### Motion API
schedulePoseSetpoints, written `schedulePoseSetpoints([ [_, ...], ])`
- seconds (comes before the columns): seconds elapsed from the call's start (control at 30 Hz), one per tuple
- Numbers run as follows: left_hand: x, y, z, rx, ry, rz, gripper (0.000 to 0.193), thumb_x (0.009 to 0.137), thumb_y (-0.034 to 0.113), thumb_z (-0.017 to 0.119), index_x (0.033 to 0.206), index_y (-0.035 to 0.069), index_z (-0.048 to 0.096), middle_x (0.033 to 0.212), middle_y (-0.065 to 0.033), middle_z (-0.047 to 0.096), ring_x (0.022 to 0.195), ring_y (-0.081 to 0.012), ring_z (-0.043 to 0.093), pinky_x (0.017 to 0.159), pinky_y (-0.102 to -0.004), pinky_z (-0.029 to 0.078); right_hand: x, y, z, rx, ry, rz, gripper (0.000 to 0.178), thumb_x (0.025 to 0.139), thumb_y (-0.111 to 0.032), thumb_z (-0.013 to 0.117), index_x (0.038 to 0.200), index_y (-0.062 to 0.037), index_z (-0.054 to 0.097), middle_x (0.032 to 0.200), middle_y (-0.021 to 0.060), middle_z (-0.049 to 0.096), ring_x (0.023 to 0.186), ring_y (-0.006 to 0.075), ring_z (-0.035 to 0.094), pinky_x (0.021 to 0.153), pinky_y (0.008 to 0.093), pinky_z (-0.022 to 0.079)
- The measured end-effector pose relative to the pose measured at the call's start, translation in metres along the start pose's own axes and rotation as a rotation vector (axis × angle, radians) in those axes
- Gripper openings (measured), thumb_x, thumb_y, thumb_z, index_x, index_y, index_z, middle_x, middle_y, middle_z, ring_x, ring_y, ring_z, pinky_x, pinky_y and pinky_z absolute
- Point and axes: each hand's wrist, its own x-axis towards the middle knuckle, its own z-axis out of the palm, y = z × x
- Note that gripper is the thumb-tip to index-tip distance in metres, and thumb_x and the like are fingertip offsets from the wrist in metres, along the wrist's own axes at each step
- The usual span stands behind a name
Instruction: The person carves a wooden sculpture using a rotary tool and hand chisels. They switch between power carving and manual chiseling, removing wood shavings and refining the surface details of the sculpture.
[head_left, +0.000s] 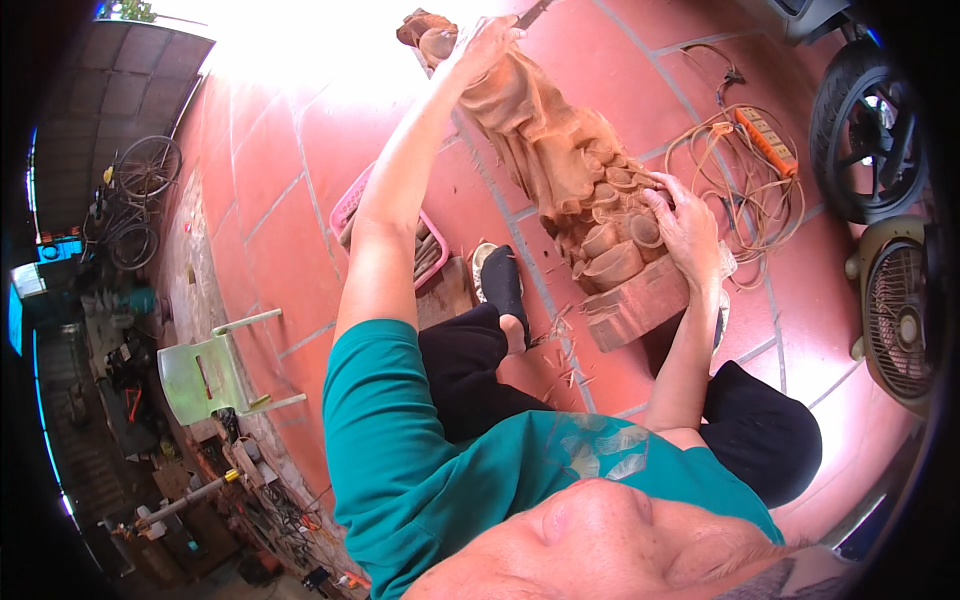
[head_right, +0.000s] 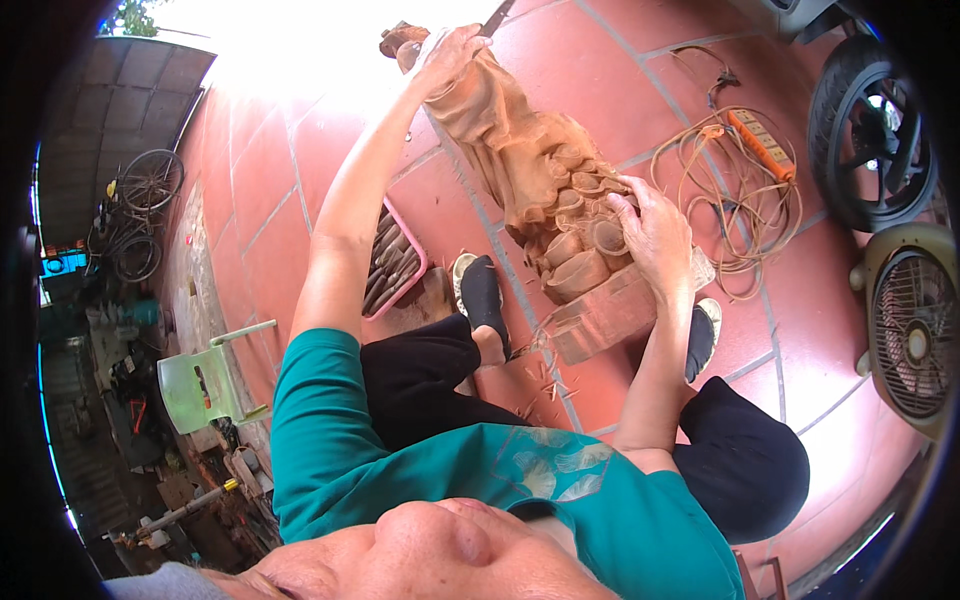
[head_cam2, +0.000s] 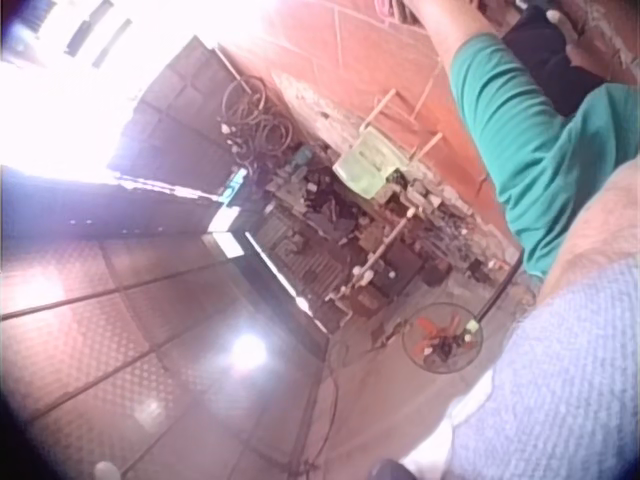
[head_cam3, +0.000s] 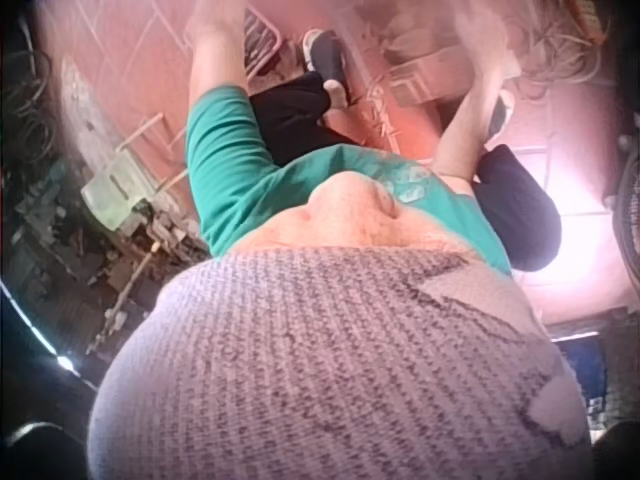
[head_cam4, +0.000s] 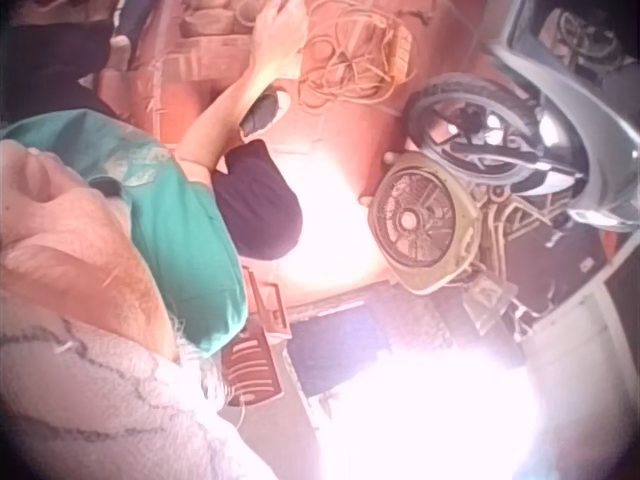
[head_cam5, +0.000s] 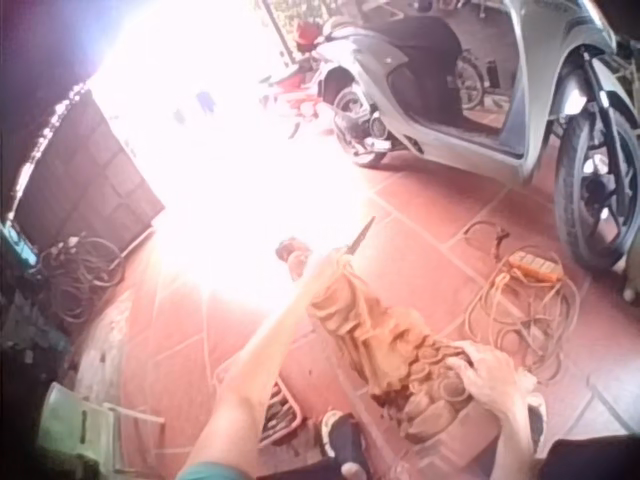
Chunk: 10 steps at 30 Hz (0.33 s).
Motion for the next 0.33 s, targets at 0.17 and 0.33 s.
schedulePoseSetpoints([
  [0.17,-0.009,0.006,0.005,0.046,-0.137,0.123,0.033,0.096,0.033,0.056,0.099,0.001,0.064,0.083,-0.0187,0.063,0.08,-0.0312,0.062,0.077,-0.0445,0.045,-0.001,0.007,0.003,0.041,0.02,0.007,0.031,0.094,-0.029,0.061,0.119,-0.0104,0.065,0.098,0.013,0.071,0.091,0.0328,0.068,0.078,0.0407,0.05],
  [0.33,-0.015,0.031,-0.039,0.146,-0.273,-0.047,0.039,0.092,0.04,0.062,0.093,0.001,0.063,0.087,-0.0235,0.064,0.086,-0.0258,0.066,0.082,-0.0441,0.046,0.005,0.006,0.003,0.023,0.048,0.026,0.033,0.093,-0.03,0.062,0.119,-0.0104,0.065,0.102,0.0135,0.071,0.095,0.0323,0.068,0.08,0.0419,0.051],
])
